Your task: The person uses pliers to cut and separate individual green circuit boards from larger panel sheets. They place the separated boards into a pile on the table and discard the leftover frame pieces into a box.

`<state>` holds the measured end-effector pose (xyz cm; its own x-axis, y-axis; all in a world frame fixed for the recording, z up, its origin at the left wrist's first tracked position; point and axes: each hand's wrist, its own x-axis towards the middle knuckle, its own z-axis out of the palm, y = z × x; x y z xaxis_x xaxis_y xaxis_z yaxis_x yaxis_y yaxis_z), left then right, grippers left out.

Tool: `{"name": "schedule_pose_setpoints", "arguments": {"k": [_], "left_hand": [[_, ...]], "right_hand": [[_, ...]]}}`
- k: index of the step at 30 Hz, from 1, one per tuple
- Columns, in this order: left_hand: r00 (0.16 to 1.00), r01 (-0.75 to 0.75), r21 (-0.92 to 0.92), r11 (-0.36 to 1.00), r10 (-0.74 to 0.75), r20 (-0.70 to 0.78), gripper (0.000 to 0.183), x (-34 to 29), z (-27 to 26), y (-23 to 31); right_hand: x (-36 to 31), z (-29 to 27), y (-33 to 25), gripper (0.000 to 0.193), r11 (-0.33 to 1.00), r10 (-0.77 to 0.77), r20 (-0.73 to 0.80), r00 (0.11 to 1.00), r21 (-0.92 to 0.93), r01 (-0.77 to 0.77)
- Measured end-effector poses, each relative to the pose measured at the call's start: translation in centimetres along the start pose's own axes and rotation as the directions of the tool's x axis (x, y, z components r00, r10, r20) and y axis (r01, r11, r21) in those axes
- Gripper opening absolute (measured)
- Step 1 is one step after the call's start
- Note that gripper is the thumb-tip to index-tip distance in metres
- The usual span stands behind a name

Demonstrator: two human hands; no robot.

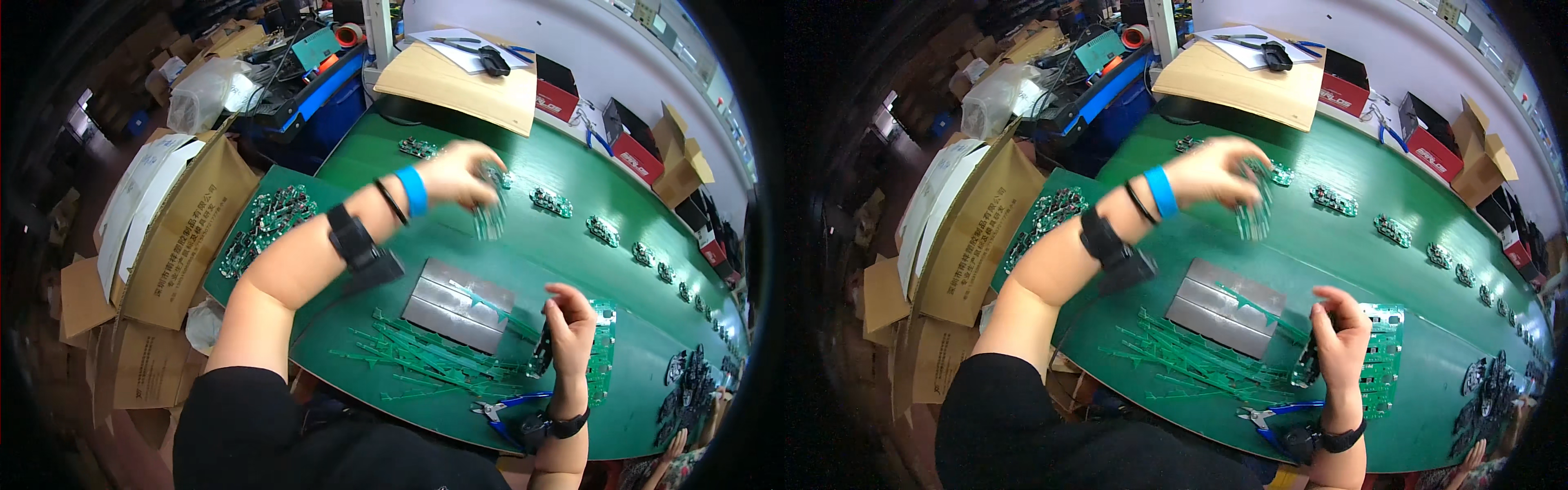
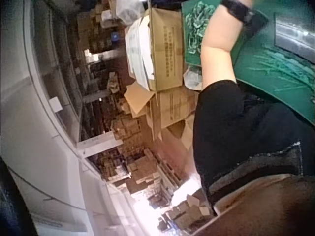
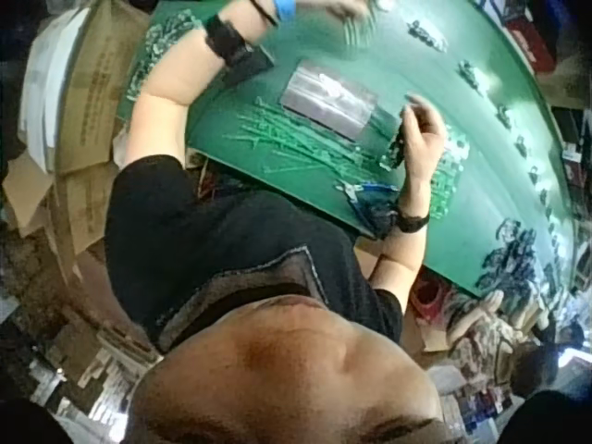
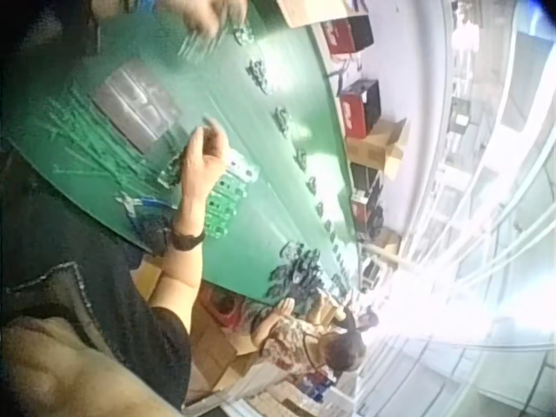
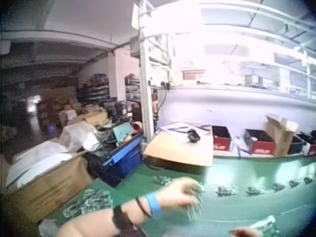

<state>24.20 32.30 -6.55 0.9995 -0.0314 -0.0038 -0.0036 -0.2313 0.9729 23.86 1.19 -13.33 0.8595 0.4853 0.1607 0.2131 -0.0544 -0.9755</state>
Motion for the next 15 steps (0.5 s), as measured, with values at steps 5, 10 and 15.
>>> {"name": "schedule_pose_setpoints", "arguments": {"k": [5,10,15], "left_hand": [[0.629,0.124,-0.147,0.981,-0.192,-0.753,0.038,0.2,-14.9,-5.1],[0.293,0.323,-0.166,0.932,-0.265,-0.919,0.017,0.9,-20.5,-10.5],[0.142,0.447,-0.186,0.875,-0.274,-0.951,0.032,1.5,-22.4,-15.4]], "right_hand": [[0.0,0.5,-1.6,0.027,0.860,-0.001,0.194,0.981,-0.500,0.100],[-0.5,-0.2,-2.7,0.041,0.620,0.035,0.237,0.971,-0.767,0.165],[-0.3,0.3,-1.8,0.041,0.576,0.076,0.293,0.953,-0.793,0.198]]}}
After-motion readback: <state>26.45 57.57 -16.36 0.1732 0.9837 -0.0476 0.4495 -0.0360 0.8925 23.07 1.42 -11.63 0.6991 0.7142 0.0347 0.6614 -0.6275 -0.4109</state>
